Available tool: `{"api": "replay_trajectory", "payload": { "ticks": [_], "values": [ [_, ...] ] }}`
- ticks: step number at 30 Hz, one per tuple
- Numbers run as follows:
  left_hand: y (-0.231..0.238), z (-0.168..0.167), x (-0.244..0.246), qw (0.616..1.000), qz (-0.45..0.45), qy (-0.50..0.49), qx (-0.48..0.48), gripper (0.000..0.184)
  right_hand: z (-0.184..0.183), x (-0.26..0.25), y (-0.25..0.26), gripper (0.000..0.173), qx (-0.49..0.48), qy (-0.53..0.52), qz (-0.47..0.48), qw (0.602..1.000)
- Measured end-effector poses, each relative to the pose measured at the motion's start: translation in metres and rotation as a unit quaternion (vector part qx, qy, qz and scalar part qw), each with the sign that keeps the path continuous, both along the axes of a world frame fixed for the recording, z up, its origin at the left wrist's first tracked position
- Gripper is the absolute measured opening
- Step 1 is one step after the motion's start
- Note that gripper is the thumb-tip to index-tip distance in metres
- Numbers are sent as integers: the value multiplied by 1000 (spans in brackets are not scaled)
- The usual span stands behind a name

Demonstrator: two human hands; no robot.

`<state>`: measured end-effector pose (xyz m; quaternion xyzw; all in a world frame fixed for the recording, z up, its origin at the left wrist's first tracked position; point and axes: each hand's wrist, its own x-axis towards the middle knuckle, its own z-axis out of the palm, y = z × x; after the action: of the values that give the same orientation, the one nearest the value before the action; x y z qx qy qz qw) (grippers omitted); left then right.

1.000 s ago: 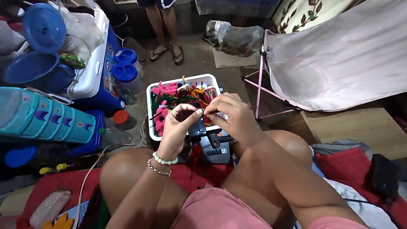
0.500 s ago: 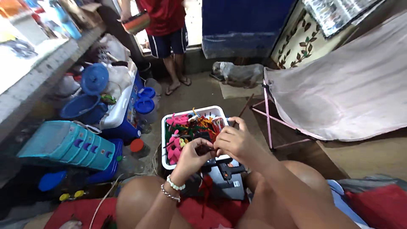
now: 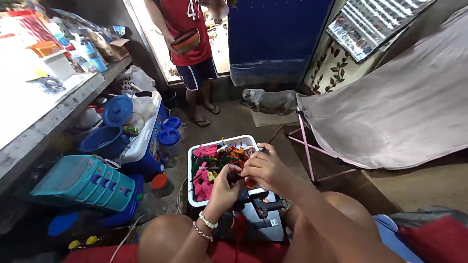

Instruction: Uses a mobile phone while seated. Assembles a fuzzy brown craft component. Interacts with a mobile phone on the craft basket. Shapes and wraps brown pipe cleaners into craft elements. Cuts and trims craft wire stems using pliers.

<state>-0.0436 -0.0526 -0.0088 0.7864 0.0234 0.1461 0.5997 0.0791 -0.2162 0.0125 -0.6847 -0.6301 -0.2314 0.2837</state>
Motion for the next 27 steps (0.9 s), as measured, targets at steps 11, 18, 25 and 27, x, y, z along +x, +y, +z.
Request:
{"api": "replay_trajectory", "payload": {
  "ticks": [11, 18, 25, 27],
  "values": [
    [-2, -2, 3, 996, 29, -22, -86, 38, 0, -3, 1, 10, 19, -6, 13, 1000],
    [0, 23, 7, 988, 21, 17, -150, 30, 7, 11, -2, 9, 51, 88, 40, 994],
    [17, 19, 29, 993, -30, 24, -116, 37, 2, 21, 0, 7, 44, 112, 20, 993],
    [21, 19, 35, 992, -47, 29, -116, 37, -1, 24, 3, 9, 56, 117, 7, 992]
  ]
}}
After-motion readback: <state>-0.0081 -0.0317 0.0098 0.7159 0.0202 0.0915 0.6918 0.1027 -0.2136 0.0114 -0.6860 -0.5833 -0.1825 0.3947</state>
